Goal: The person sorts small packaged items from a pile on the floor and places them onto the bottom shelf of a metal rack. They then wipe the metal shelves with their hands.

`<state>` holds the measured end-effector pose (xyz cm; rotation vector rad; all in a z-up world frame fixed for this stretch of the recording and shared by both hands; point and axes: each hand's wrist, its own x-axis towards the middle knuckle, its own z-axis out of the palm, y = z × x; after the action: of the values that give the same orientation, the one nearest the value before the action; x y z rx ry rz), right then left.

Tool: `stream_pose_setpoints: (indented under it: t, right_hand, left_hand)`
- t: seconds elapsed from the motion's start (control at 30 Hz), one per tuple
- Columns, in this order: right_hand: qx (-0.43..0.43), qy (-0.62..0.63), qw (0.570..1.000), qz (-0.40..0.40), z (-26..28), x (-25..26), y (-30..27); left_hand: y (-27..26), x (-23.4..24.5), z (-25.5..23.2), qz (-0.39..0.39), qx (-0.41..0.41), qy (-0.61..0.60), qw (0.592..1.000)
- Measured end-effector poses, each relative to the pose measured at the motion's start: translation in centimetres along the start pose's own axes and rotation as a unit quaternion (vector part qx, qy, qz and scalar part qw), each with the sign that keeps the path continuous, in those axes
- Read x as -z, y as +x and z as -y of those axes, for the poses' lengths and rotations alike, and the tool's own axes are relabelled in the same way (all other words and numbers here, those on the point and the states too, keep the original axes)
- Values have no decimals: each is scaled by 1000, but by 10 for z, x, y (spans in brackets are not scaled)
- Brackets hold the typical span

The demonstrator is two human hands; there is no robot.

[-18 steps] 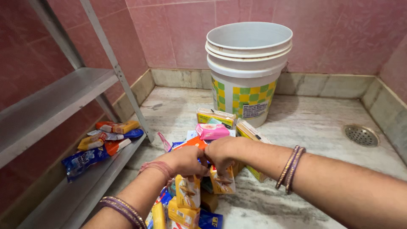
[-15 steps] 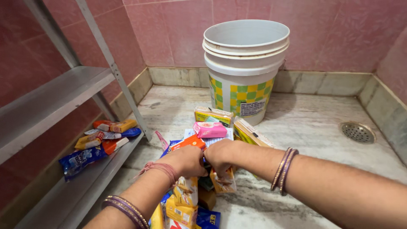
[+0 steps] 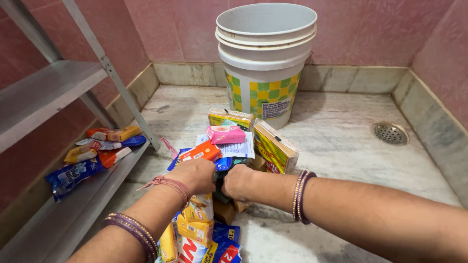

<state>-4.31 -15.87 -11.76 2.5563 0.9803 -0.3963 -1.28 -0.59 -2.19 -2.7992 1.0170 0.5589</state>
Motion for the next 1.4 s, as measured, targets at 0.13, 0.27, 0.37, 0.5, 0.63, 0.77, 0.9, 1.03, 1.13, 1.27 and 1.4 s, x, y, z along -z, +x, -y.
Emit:
stream_pose_setpoints:
  t: [0.13, 0.27, 0.37, 0.5, 0.63, 0.77, 0.9, 1.03, 1.13, 1.27, 1.4]
  right_hand:
    - [32, -49, 998, 19, 6, -6, -1]
    - [67, -114, 991, -7, 11, -16, -5]
    - [77, -123, 989, -20, 13, -24, -1]
    - [59, -83, 995, -22, 12, -24, 4]
    - [12, -19, 1000, 0, 14, 0, 1]
    - [-42, 66, 987, 139, 18, 47, -7]
    - [-61, 260, 925, 270, -2, 106, -2]
    - [-59, 342, 934, 84, -16, 149, 11]
    - [-56, 315, 941, -112, -20, 165, 20]
    - [-81, 314, 925, -200, -23, 170, 35]
    - [-93, 325, 909, -244, -21, 166, 49]
  left_hand:
    - [-3, -1, 0, 6, 4, 9, 1000]
    - [-9, 4, 3, 7, 10, 8, 1000]
    - [-15, 7, 6, 2, 15, 5, 1000]
    - [-22, 13, 12, -13, 31, -11, 999]
    - [-33, 16, 23, -27, 62, -28, 997]
    - [-42, 17, 48, -24, 95, -19, 995]
    - [-48, 14, 80, -38, 137, 7, 990]
    - [-53, 7, 109, -50, 184, 23, 981]
    - [-53, 4, 125, -50, 209, 22, 976]
    - [-45, 0, 144, -59, 241, 10, 969]
    - [-32, -12, 164, -94, 257, -16, 962]
